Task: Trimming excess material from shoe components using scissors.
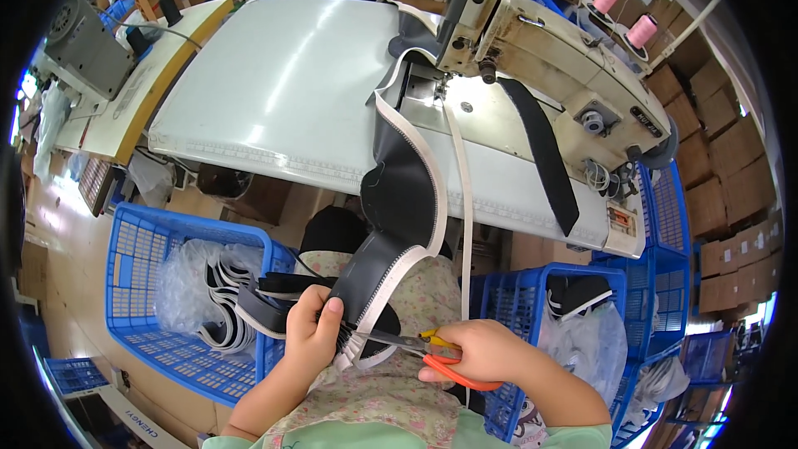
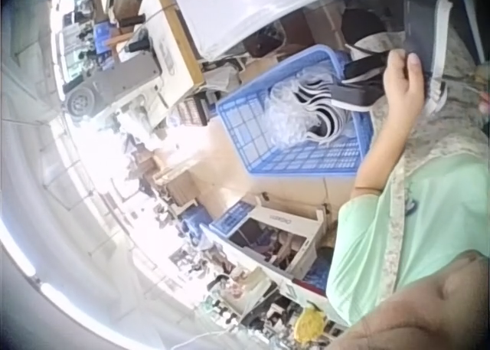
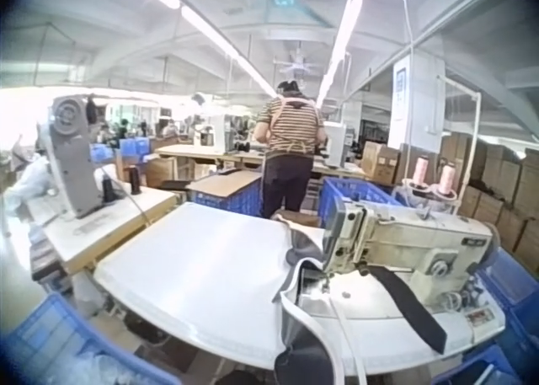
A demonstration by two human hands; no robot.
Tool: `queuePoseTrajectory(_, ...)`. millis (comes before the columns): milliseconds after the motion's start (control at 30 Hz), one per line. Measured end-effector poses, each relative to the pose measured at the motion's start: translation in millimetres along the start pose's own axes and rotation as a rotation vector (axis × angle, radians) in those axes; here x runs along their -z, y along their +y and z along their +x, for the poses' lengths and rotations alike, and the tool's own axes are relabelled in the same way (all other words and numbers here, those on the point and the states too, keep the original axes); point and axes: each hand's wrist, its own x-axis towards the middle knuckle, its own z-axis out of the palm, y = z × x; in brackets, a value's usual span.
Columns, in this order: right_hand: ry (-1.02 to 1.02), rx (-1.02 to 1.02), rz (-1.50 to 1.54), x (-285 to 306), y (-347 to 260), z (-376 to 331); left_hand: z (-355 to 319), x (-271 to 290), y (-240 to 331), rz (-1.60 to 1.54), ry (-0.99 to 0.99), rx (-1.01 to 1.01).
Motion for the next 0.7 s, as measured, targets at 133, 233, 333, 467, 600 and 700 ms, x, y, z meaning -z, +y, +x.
queuePoseTrajectory(133,0.042,0.015,-0.009,-2.2,1.3,1.0,-0.3,0.6,-0.7,0.005,0.013,-0.016)
queuePoseTrajectory(233,0.031,-0.033,0.035,-3.5,1.3,-0.4,-0.5,0.8,-1.2,0.025,0.005,-0.023)
queuePoseTrajectory(333,-0.069,-0.157,0.104,0.1,-4.0,-0.8,0.4,0.6,-2.4,0.030,0.007,-0.036)
queuePoseTrajectory(467,-0.087,-0.219,0.050,10.5,0.2,-11.2,0.3,2.1,-5.4,0.036,0.031,-0.019)
queuePoseTrajectory(600,-0.048,-0.152,0.114,61.2,9.3,-18.3,-6.2,15.2,-8.6,0.046,0.050,0.032)
queuePoseTrajectory(700,0.486,-0.092,0.239,82.3,12.1,12.4,-19.3,22.2,-13.3,-0.076,0.070,0.044)
